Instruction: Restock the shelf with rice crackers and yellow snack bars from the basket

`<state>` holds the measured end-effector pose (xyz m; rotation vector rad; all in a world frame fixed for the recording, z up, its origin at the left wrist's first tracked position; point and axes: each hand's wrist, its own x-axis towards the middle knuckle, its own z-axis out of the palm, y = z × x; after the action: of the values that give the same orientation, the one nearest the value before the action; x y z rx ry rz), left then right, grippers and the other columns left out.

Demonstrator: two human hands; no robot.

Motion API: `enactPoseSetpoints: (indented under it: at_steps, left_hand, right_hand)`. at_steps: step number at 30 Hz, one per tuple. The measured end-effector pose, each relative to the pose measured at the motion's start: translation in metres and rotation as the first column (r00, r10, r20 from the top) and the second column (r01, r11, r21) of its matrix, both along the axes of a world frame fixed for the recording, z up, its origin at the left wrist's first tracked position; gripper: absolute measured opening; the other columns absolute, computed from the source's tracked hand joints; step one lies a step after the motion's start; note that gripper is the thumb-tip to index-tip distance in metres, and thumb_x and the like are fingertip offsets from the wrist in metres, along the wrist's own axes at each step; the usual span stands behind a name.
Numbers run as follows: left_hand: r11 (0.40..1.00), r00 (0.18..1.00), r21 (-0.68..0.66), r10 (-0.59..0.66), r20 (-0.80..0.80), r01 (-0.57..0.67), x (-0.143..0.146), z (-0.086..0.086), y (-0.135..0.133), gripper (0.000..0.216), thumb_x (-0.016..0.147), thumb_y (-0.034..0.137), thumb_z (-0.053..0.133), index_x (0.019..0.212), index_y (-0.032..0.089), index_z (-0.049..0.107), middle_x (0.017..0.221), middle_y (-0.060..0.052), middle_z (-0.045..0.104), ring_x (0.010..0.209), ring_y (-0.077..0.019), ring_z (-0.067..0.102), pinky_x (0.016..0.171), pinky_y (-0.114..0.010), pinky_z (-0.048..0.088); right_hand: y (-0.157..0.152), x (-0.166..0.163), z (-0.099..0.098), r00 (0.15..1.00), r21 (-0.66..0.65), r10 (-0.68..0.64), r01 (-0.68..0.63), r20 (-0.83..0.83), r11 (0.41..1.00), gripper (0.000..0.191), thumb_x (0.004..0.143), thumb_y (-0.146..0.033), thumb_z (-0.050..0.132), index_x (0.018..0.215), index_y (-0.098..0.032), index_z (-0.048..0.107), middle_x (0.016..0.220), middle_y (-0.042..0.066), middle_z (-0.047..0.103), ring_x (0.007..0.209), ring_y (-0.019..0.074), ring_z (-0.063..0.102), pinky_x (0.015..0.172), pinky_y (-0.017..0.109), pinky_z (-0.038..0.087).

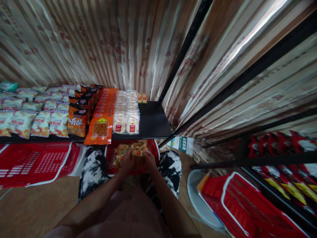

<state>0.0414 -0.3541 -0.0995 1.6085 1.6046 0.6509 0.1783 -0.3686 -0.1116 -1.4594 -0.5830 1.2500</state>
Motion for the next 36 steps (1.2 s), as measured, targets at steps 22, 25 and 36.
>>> enactPoseSetpoints:
  at_steps: [22, 25, 36]
  left_hand:
    - [0.986, 0.964, -0.046, -0.165, -0.210, 0.159, -0.004, -0.015, -0.042, 0.046, 0.087, 0.019, 0.027, 0.129, 0.012, 0.046, 0.136, -0.014, 0.048, 0.127, -0.0185, 0.043, 0.105, -0.033, 0.035]
    - [0.957, 0.898, -0.133, -0.288, -0.333, 0.258, -0.010, -0.018, -0.059, 0.046, 0.086, 0.016, 0.029, 0.128, 0.015, 0.048, 0.135, -0.011, 0.049, 0.124, -0.0193, 0.046, 0.103, -0.034, 0.037]
    - [0.850, 0.743, -0.131, -0.513, -0.430, 0.511, -0.029, -0.029, -0.068, 0.052, 0.077, 0.006, 0.041, 0.124, 0.020, 0.055, 0.141, -0.009, 0.044, 0.135, -0.0241, 0.031, 0.111, -0.043, 0.025]
  right_hand:
    - [-0.026, -0.015, -0.015, 0.638, -0.130, 0.407, -0.435, 0.653, 0.891, 0.030, 0.073, -0.022, 0.046, 0.094, -0.017, 0.067, 0.095, 0.009, 0.070, 0.089, 0.0210, 0.064, 0.083, 0.031, 0.048]
    - [-0.026, -0.015, -0.012, 0.651, -0.174, 0.419, -0.407, 0.633, 0.897, 0.037, 0.065, -0.014, 0.046, 0.095, -0.019, 0.066, 0.094, 0.006, 0.070, 0.087, 0.0184, 0.064, 0.079, 0.027, 0.047]
    - [-0.029, -0.019, -0.008, 0.660, -0.254, 0.458, -0.386, 0.596, 0.887, 0.033, 0.064, -0.014, 0.048, 0.093, -0.017, 0.064, 0.084, 0.004, 0.069, 0.081, 0.0178, 0.063, 0.071, 0.024, 0.044]
